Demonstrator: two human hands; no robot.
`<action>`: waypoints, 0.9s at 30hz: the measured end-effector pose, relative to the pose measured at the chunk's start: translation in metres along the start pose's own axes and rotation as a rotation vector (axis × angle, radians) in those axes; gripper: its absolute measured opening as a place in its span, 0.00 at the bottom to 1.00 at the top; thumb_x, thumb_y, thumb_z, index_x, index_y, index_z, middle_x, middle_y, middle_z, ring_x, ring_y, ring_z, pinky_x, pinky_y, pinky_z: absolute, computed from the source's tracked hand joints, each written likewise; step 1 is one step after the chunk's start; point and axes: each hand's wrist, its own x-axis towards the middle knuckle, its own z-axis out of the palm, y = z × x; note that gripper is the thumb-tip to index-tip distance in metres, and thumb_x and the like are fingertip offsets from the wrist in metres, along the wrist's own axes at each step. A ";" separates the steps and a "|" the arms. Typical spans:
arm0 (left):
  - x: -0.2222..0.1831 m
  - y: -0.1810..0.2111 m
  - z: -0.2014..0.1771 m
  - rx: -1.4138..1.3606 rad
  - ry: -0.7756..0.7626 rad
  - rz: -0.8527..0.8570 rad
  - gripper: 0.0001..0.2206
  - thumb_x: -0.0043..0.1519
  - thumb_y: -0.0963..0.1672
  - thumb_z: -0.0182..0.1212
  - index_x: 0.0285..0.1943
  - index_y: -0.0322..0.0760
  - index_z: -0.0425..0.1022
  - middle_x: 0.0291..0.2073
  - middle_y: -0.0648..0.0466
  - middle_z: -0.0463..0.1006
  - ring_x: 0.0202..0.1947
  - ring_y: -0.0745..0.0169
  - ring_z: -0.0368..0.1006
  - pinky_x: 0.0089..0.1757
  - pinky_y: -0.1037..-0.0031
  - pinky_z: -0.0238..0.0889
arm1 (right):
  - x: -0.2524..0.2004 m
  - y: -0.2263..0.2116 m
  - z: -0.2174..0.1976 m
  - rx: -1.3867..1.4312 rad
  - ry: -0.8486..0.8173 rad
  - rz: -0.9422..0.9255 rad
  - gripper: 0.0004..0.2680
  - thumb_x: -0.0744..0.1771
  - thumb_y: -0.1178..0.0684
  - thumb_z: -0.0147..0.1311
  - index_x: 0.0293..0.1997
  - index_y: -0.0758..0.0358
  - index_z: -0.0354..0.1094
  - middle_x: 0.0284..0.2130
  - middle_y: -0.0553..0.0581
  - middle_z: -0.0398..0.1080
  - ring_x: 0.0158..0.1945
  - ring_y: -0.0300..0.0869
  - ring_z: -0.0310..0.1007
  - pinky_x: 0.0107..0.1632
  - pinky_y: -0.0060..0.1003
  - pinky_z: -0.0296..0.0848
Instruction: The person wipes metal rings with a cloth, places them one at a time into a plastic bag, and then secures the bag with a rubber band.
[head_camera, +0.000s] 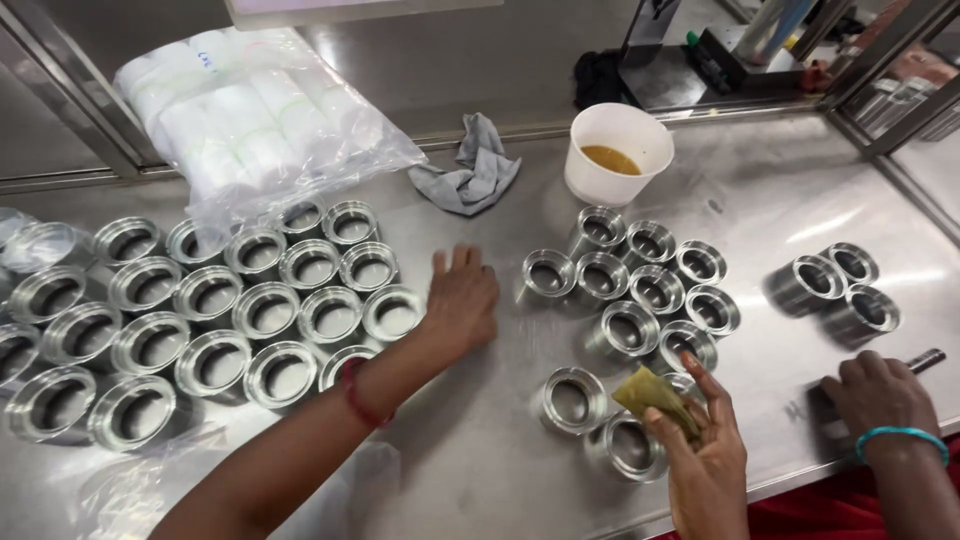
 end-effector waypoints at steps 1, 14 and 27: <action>0.019 0.000 0.005 0.103 0.015 -0.044 0.22 0.51 0.47 0.69 0.55 0.39 0.77 0.60 0.47 0.69 0.66 0.49 0.61 0.62 0.52 0.55 | 0.001 0.003 -0.007 0.054 0.055 -0.076 0.26 0.64 0.65 0.53 0.71 0.61 0.50 0.52 0.68 0.72 0.54 0.46 0.77 0.54 0.36 0.75; -0.052 0.044 0.007 -0.906 -0.042 -0.184 0.37 0.45 0.56 0.73 0.59 0.38 0.63 0.45 0.44 0.74 0.42 0.49 0.71 0.39 0.64 0.67 | 0.007 0.022 0.030 -0.070 0.017 -0.040 0.26 0.65 0.65 0.49 0.73 0.55 0.51 0.45 0.62 0.76 0.44 0.41 0.80 0.37 0.30 0.79; -0.126 0.038 -0.009 -0.966 -0.159 0.185 0.37 0.48 0.51 0.72 0.67 0.44 0.60 0.55 0.47 0.70 0.58 0.47 0.69 0.55 0.60 0.69 | -0.016 -0.015 0.053 0.071 -0.517 0.147 0.26 0.63 0.69 0.40 0.71 0.58 0.57 0.49 0.64 0.73 0.49 0.44 0.74 0.49 0.42 0.76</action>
